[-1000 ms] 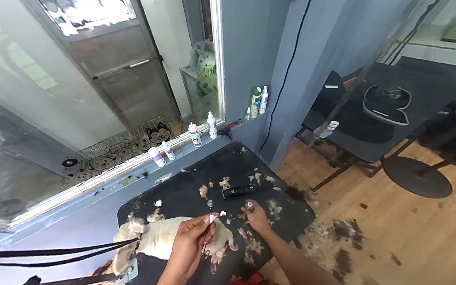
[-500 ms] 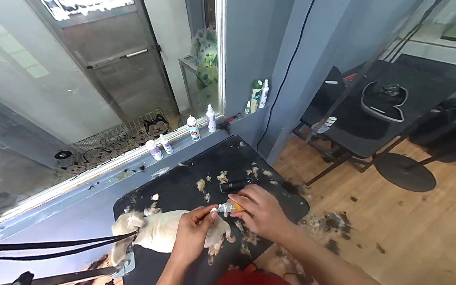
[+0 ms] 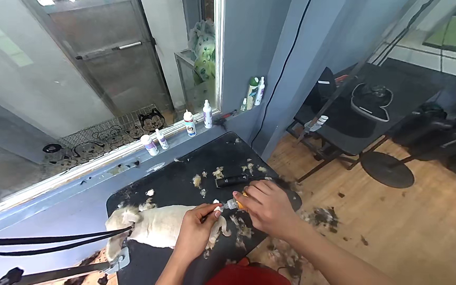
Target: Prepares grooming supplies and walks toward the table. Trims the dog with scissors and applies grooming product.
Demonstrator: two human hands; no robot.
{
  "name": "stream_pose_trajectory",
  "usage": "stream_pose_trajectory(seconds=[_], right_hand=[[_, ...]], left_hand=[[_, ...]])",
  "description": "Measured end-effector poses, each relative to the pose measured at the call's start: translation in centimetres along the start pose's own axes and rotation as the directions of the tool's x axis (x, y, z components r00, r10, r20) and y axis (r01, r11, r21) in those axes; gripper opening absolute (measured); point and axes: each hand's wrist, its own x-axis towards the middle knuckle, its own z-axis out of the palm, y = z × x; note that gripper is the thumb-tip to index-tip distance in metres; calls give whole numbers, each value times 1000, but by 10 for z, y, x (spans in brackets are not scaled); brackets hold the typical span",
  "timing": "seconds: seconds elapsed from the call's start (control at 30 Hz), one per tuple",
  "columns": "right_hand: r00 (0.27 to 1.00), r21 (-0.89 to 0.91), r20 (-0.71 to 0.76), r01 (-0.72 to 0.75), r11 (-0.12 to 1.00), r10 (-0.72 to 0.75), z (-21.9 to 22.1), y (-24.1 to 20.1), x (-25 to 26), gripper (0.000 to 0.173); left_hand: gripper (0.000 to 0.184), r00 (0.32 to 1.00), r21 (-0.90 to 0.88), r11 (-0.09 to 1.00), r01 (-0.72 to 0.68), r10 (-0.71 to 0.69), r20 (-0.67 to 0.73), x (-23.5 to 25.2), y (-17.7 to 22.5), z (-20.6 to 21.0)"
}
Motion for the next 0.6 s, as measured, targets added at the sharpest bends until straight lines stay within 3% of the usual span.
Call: stream_pose_trajectory(seconds=[0.27, 0.37, 0.43, 0.5, 0.6], right_hand=[[999, 60, -22, -30, 998, 31, 13, 0, -9, 30], [996, 211, -6, -91, 973, 95, 30, 3, -21, 32], [979, 377, 109, -203, 904, 174, 50, 6, -32, 35], [914, 438, 305, -384, 813, 267, 77, 10, -49, 37], [680, 259, 579, -677, 689, 449, 132, 18, -82, 41]], left_hand=[[23, 1000, 14, 1000, 23, -23, 12, -3, -4, 0], [23, 999, -2, 999, 40, -40, 17, -4, -7, 0], [23, 999, -36, 999, 38, -37, 24, -6, -8, -1], [24, 999, -73, 997, 39, -37, 33, -8, -7, -2], [24, 998, -109, 993, 53, -50, 25, -14, -9, -5]])
